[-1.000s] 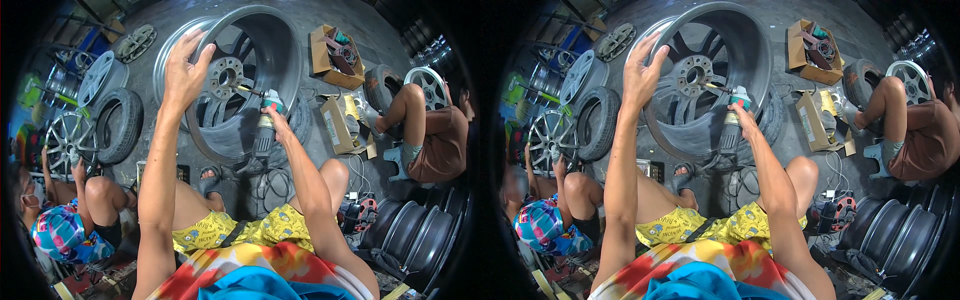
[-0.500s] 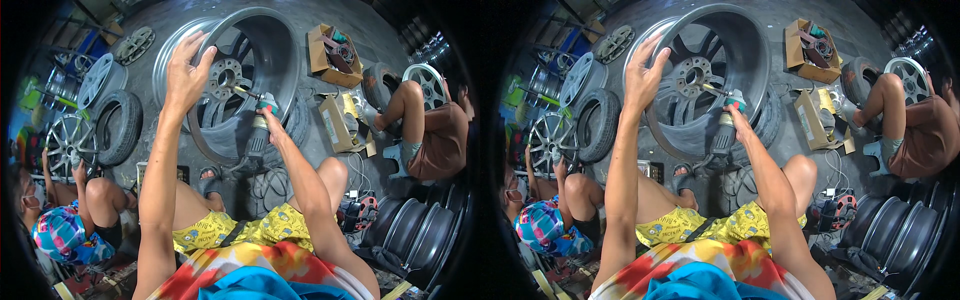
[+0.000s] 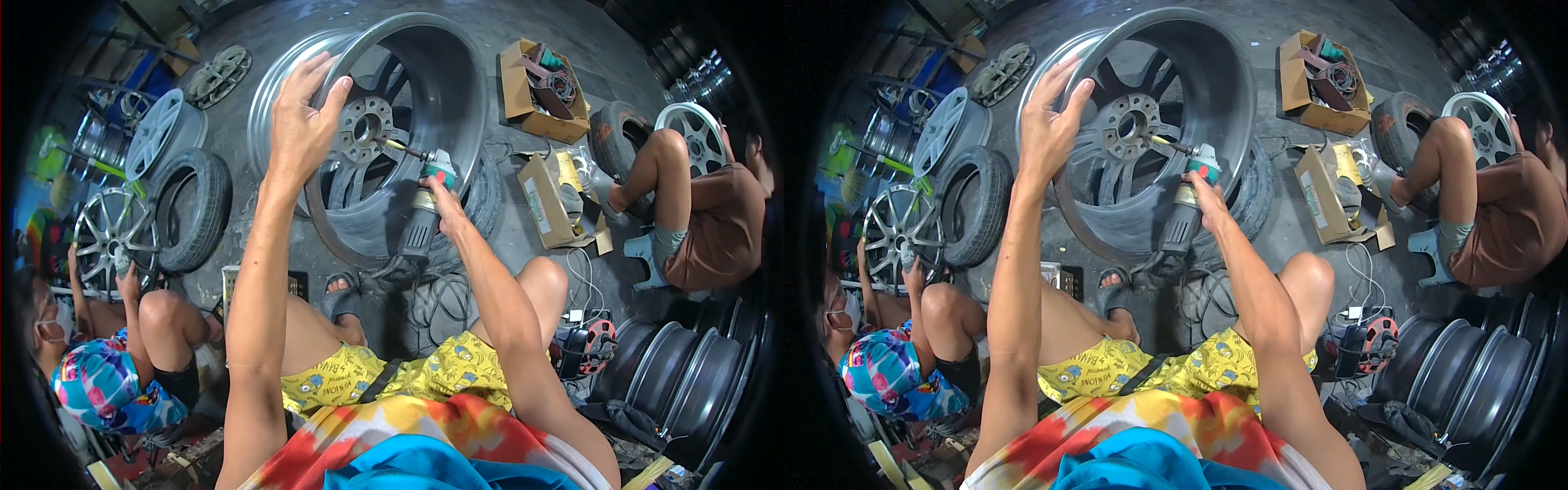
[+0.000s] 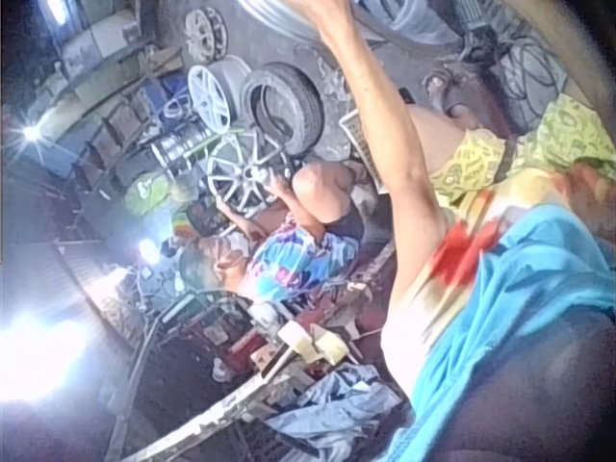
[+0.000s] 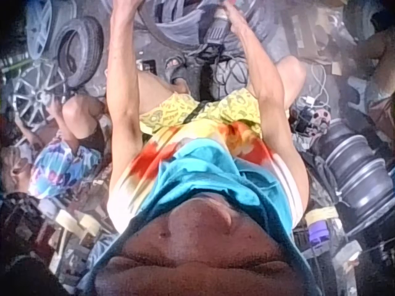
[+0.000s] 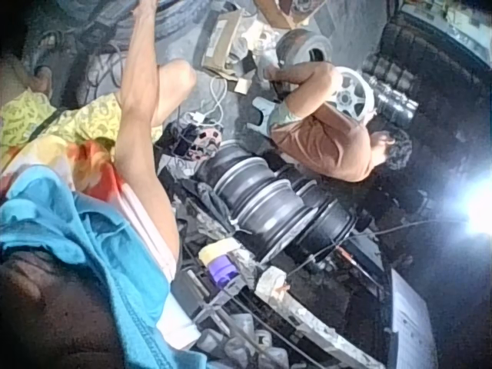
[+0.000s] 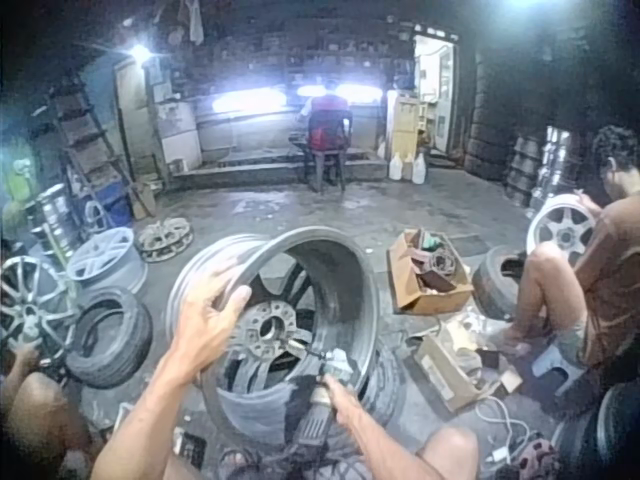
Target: The person uses a power grinder to smooth the inner surfaces and bolt holes of a metal wheel rim by hand while holding the rim steady with the other hand.
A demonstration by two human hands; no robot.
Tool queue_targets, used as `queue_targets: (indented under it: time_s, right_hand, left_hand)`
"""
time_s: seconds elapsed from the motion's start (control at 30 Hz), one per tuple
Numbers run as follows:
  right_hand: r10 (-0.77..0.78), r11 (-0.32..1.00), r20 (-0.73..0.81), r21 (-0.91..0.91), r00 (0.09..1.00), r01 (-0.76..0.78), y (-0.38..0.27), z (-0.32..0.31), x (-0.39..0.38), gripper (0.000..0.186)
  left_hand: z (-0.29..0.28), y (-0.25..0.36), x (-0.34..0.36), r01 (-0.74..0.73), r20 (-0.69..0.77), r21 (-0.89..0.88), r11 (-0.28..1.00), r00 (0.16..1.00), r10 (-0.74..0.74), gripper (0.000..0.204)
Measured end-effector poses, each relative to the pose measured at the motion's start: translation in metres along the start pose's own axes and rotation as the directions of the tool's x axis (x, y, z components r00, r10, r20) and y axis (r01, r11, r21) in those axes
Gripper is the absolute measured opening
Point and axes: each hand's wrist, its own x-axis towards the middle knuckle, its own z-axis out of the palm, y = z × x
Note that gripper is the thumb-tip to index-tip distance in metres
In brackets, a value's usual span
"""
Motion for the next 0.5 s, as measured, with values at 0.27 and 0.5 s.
queue_targets:
  time_s: [0.27,0.5]
  right_hand:
    - [-0.048,0.999,0.005,-0.012,0.999,0.048,0.009,0.007,-0.009,0.030]
    - [-0.063,0.998,0.008,0.000,0.998,0.063,0.007,0.000,0.000,0.032]
  left_hand:
    - [-0.002,0.002,-0.001,-0.002,0.004,0.015,1.000,1.000,0.002,0.038]
    - [0.002,0.008,-0.002,0.001,0.009,0.007,1.000,1.000,-0.002,0.039]
